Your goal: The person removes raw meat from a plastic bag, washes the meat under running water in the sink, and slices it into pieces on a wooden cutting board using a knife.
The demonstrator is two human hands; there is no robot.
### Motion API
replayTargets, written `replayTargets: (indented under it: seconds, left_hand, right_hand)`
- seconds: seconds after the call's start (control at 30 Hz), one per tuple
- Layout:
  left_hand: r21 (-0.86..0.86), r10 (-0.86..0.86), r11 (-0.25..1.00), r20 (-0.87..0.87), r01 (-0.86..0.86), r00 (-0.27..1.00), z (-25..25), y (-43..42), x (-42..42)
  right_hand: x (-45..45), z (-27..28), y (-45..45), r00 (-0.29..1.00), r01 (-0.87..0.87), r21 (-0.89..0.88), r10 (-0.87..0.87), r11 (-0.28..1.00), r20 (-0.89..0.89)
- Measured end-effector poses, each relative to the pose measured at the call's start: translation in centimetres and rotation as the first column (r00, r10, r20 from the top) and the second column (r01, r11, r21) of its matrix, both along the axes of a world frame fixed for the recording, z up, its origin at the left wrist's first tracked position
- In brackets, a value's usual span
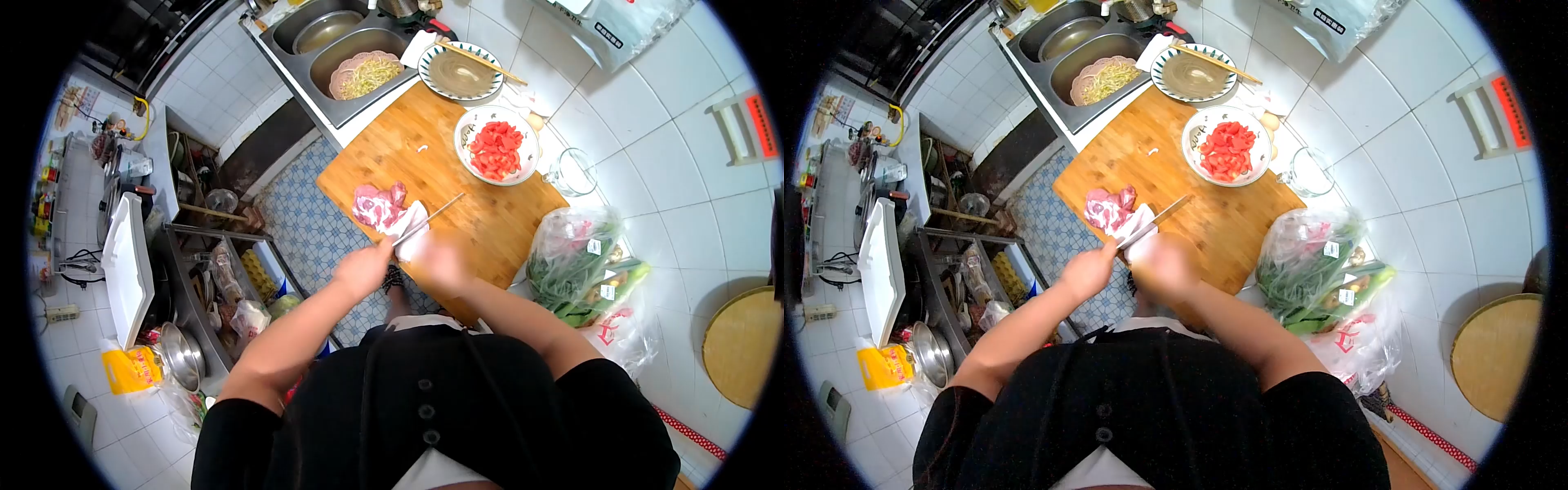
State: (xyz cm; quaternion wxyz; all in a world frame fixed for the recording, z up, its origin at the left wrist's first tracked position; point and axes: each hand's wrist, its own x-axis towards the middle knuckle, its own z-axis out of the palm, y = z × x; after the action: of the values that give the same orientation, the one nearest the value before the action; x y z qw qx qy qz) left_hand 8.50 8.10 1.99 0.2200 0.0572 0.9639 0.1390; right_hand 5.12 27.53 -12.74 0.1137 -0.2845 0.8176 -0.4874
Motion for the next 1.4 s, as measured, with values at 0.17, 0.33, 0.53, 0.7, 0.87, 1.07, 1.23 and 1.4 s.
replayTargets:
  seconds: [0.17, 0.33, 0.53, 0.7, 0.87, 1.07, 1.23, 1.4]
  left_hand:
    - [0.040, 0.005, 0.999, -0.027, -0.004, 1.000, -1.1, 1.4, -3.4]
    - [0.021, 0.022, 1.000, -0.033, -0.022, 0.999, -0.8, -2.5, 1.2]
    - [0.102, 0.025, 0.995, -0.077, -0.017, 0.997, -1.8, -1.9, -1.3]
    - [0.410, 0.161, 0.908, -0.144, -0.089, 0.976, -1.5, -1.7, -1.5]
    - [0.629, 0.284, 0.759, -0.086, -0.169, 0.955, -0.5, -1.5, -1.7]
    - [0.597, 0.226, 0.790, -0.069, -0.141, 0.972, 2.9, 0.6, 0.7]
    - [0.603, 0.266, 0.784, -0.114, -0.146, 0.957, 2.5, 4.8, 5.1]
    - [0.526, 0.363, 0.835, -0.308, -0.161, 0.879, 1.8, 10.5, 8.7]
  right_hand:
    - [2.3, -2.2, -0.8, 0.992, 0.054, -0.232, -0.079, 0.971, -0.099]
    - [0.4, -3.3, 3.1, 0.896, 0.019, 0.210, 0.077, 0.978, -0.437]
    - [-1.7, -1.9, 5.2, 0.959, 0.265, 0.231, -0.232, 0.936, -0.160]
    - [-3.4, 8.0, 6.5, 0.896, 0.391, 0.272, -0.295, 0.879, -0.332]
    - [-2.9, 12.5, 7.6, 0.782, 0.544, -0.225, -0.392, 0.808, 0.483]
    - [-1.9, 19.0, 6.2, 0.500, 0.849, -0.430, -0.207, 0.307, 0.841]
    - [-2.4, 14.8, 13.9, 0.802, 0.522, -0.407, -0.267, 0.750, 0.535]
    - [0.2, 17.6, 20.7, 0.724, 0.609, -0.467, -0.208, 0.641, 0.658]
